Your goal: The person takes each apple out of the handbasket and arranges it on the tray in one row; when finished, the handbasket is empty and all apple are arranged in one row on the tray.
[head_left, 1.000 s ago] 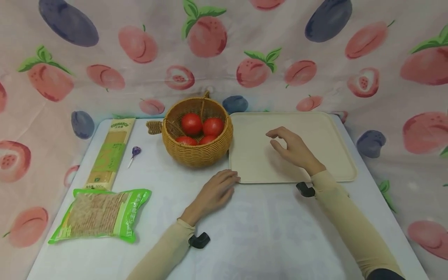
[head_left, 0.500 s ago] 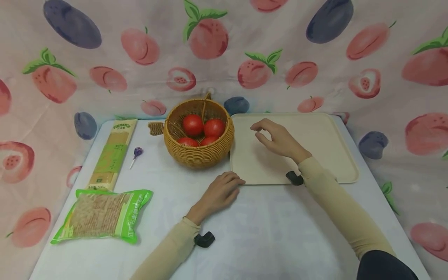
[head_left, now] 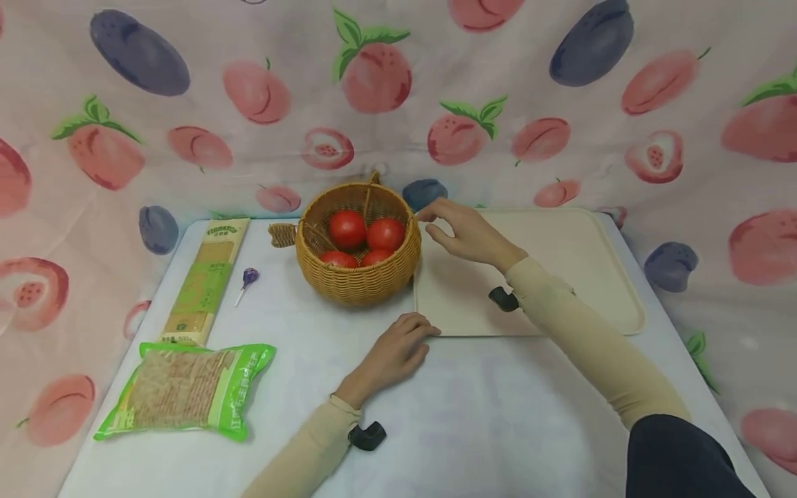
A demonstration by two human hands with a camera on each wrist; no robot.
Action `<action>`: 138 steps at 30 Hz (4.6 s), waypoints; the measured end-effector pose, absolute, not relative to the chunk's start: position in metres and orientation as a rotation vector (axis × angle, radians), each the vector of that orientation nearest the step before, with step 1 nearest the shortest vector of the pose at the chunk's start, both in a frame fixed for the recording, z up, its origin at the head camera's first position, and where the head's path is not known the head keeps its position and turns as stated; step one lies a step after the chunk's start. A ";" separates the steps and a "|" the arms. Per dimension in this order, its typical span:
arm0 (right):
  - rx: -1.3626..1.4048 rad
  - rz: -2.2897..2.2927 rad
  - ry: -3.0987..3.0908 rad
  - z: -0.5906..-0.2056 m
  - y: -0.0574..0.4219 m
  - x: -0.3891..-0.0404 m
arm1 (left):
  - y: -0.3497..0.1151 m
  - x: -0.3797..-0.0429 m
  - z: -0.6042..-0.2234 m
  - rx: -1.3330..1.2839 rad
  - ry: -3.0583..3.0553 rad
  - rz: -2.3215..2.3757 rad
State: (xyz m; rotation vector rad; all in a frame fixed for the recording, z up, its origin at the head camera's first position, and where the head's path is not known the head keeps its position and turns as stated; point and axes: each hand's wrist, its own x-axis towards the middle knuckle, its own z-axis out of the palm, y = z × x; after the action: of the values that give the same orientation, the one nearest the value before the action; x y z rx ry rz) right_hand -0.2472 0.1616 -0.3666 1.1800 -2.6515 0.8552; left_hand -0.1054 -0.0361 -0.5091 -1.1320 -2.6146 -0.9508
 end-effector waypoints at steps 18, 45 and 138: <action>1.363 0.753 -2.792 -0.356 0.108 -0.279 | -0.033 -0.104 -0.509 -1.128 -2.653 -0.948; 1.502 -0.043 -3.119 -0.363 0.059 -0.306 | -0.032 -0.102 -0.513 -1.155 -2.629 -0.965; 1.279 0.830 -2.872 -0.367 0.064 -0.289 | -0.040 -0.101 -0.512 -1.157 -2.601 -0.993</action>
State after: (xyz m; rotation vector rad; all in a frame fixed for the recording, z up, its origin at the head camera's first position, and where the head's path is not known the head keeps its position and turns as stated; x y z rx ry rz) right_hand -0.2895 0.0638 -0.3668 1.2789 -2.8724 0.8302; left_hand -0.1006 -0.0401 -0.5124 -1.1568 -2.6007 -0.9928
